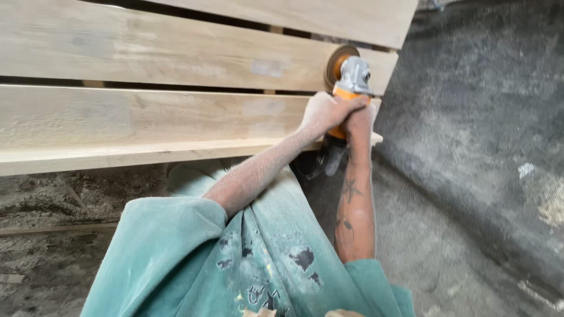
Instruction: The person uses an angle grinder with a sanding disc to smooth the surface of a wooden pallet. They move the tool back and forth across the slats, generating visible wood dust.
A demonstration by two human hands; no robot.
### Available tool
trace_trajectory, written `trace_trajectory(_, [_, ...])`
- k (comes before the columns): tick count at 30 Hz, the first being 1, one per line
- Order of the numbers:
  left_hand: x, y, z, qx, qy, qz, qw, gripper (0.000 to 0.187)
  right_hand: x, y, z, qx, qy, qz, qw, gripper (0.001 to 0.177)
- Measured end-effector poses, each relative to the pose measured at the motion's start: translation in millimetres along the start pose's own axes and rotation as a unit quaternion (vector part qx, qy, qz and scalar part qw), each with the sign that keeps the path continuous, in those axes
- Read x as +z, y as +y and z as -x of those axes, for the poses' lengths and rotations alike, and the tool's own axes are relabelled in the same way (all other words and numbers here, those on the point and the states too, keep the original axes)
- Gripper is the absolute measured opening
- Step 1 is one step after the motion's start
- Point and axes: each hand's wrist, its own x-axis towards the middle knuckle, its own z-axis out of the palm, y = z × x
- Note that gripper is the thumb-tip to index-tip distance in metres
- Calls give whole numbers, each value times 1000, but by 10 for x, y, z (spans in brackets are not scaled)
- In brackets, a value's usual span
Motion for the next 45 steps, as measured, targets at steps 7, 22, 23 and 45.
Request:
trace_trajectory(7, [-654,-252,282,-38,-25,-31,998,78,506,-296,329,-24,-22,149,988,39])
trace_trajectory(22, [-277,6,-5,-87,-62,31,994,67,152,-9,-83,-83,-2,196,977,27])
trace_trajectory(23, [-240,-22,17,-93,-69,36,993,66,133,20,-13,-88,5,193,977,26])
trace_trajectory(45, [-779,-36,354,-119,-71,97,985,58,543,-575,310,-2,-75,97,992,27])
